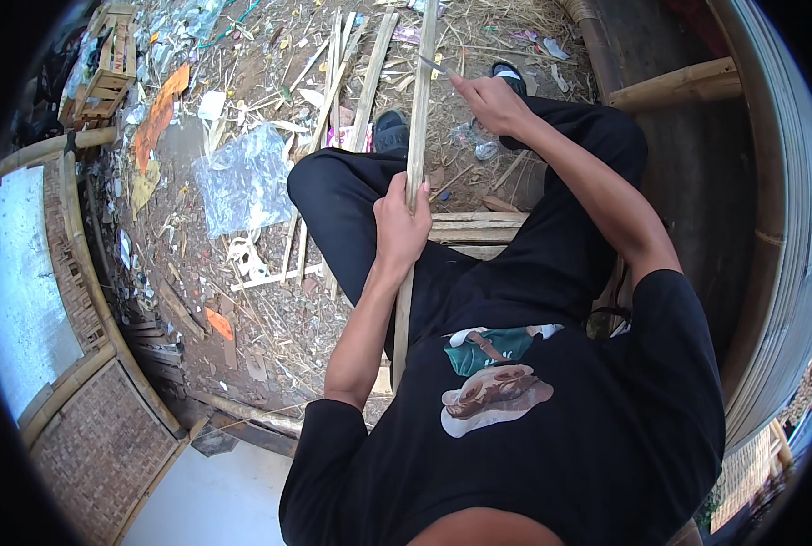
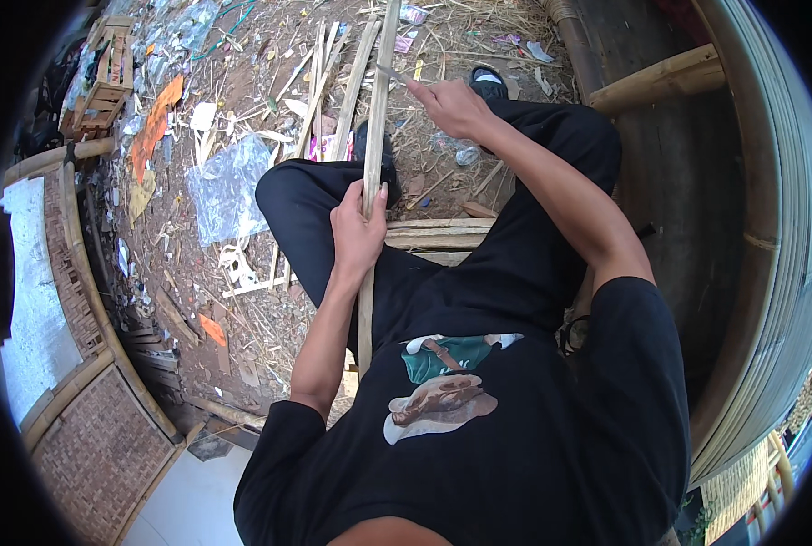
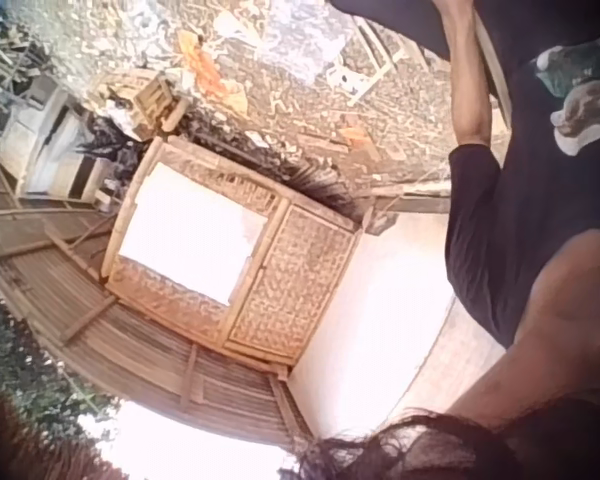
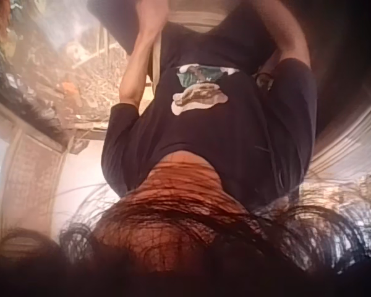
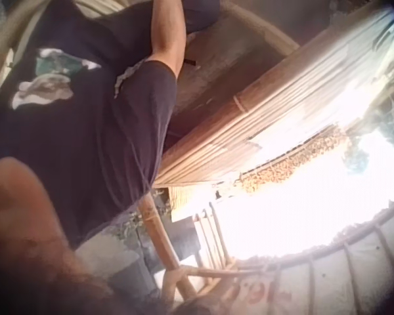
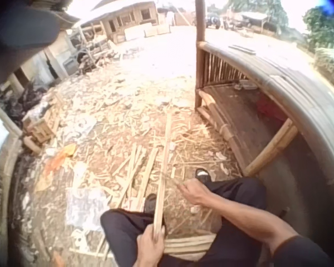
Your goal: The person whittles a thin wooden stick with a knife, repeatedly scraping the blade along the surface to smooth it.
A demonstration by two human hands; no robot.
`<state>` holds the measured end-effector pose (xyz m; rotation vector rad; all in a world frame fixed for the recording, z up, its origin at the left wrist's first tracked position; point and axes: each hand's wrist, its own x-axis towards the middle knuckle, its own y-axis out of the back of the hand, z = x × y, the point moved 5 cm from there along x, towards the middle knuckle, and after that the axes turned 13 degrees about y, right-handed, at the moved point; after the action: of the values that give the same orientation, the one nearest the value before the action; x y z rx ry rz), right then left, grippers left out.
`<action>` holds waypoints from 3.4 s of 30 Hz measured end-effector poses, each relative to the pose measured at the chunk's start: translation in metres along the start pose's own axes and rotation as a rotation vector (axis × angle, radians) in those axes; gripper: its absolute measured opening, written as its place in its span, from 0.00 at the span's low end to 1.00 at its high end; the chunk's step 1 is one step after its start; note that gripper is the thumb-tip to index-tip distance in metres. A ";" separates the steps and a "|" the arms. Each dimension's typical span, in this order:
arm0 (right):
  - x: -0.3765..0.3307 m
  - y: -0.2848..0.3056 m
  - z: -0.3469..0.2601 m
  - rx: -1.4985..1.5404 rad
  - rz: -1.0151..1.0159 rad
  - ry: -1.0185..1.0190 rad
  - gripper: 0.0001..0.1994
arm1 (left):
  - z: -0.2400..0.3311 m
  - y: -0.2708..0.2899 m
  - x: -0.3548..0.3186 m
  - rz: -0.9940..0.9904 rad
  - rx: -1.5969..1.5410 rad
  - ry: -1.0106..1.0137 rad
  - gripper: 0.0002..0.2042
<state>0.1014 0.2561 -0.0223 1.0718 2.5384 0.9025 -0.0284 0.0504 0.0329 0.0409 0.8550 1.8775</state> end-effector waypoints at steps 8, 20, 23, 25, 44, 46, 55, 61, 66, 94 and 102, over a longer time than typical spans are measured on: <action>-0.038 -0.037 -0.044 0.001 -0.211 0.079 0.33 | 0.012 -0.008 0.000 -0.040 -0.005 -0.032 0.08; -0.007 -0.035 -0.013 -0.090 -0.286 0.094 0.40 | 0.004 -0.013 -0.004 -0.025 0.085 -0.067 0.05; 0.020 -0.012 0.037 -0.044 -0.152 -0.096 0.43 | 0.011 -0.015 -0.002 -0.078 0.082 -0.019 0.05; 0.037 0.022 0.048 -0.084 -0.058 -0.140 0.45 | 0.013 -0.014 0.000 -0.048 0.059 -0.045 0.06; -0.034 0.013 -0.034 1.007 0.197 -0.329 0.15 | 0.006 -0.003 -0.030 -0.294 -0.261 0.214 0.17; -0.033 0.014 -0.046 1.079 0.228 -0.300 0.14 | 0.013 0.000 -0.037 -0.344 -0.304 0.231 0.17; -0.038 0.001 -0.060 1.025 0.053 -0.167 0.15 | 0.021 -0.010 -0.021 -0.670 -0.675 0.297 0.20; -0.066 0.011 -0.078 0.169 0.113 0.105 0.23 | 0.023 -0.023 0.015 -0.734 -0.680 0.302 0.20; -0.068 0.039 -0.056 0.002 -0.039 0.164 0.15 | 0.023 -0.022 0.008 -0.657 -0.596 0.277 0.26; -0.046 0.039 -0.042 0.155 0.043 0.299 0.21 | 0.005 -0.028 -0.010 -0.738 -0.756 0.404 0.25; -0.045 0.042 -0.036 0.091 0.043 0.298 0.23 | 0.004 -0.029 -0.011 -0.687 -0.698 0.374 0.25</action>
<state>0.1410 0.2312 0.0312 1.0937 2.8320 1.0353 0.0010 0.0498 0.0228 -0.9399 0.3303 1.4338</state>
